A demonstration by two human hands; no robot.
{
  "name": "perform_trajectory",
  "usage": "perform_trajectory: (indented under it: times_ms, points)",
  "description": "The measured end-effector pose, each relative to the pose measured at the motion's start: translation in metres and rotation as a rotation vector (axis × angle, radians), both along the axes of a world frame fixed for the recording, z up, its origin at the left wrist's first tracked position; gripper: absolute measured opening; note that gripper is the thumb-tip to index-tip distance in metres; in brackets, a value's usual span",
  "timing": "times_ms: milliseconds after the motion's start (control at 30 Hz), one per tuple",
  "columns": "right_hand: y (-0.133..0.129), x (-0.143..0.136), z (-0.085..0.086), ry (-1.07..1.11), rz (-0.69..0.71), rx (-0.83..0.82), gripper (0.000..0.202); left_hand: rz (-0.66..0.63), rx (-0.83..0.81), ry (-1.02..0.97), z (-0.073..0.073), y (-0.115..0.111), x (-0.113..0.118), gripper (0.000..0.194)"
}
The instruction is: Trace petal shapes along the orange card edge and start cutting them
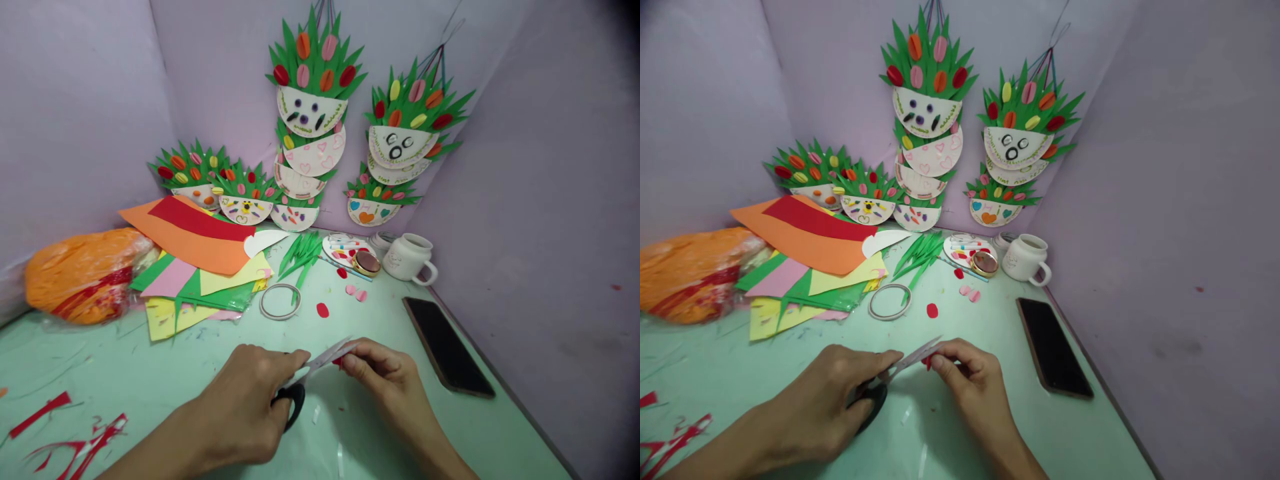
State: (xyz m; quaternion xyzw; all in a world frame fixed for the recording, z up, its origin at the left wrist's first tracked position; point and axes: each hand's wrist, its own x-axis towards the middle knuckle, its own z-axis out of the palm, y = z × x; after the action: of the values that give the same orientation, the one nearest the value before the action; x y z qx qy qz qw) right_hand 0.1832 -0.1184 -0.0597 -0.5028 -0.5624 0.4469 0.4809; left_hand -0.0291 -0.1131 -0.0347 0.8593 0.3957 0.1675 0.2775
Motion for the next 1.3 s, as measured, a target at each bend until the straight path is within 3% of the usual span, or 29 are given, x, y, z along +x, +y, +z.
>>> perform_trajectory:
  times_ms: [533,667,933,1100,1300]
  points:
    - [0.001,0.007,0.001,-0.148,0.058,0.075,0.015,-0.031,-0.004,0.158,0.002,0.003,-0.004,0.023]
    - [0.001,0.005,-0.001,-0.092,0.053,0.091,0.014,-0.017,-0.018,0.169,0.001,0.006,-0.005,0.022]
    - [0.005,0.006,0.001,0.154,-0.001,-0.085,0.029,0.056,-0.204,-0.024,0.001,0.013,-0.006,0.024]
    - [0.006,0.007,0.004,0.247,-0.005,-0.206,0.033,0.157,-0.124,0.001,0.003,0.01,-0.004,0.023]
    - [0.005,0.003,0.003,0.231,0.018,-0.197,0.031,0.058,-0.048,0.098,0.004,0.001,0.004,0.028]
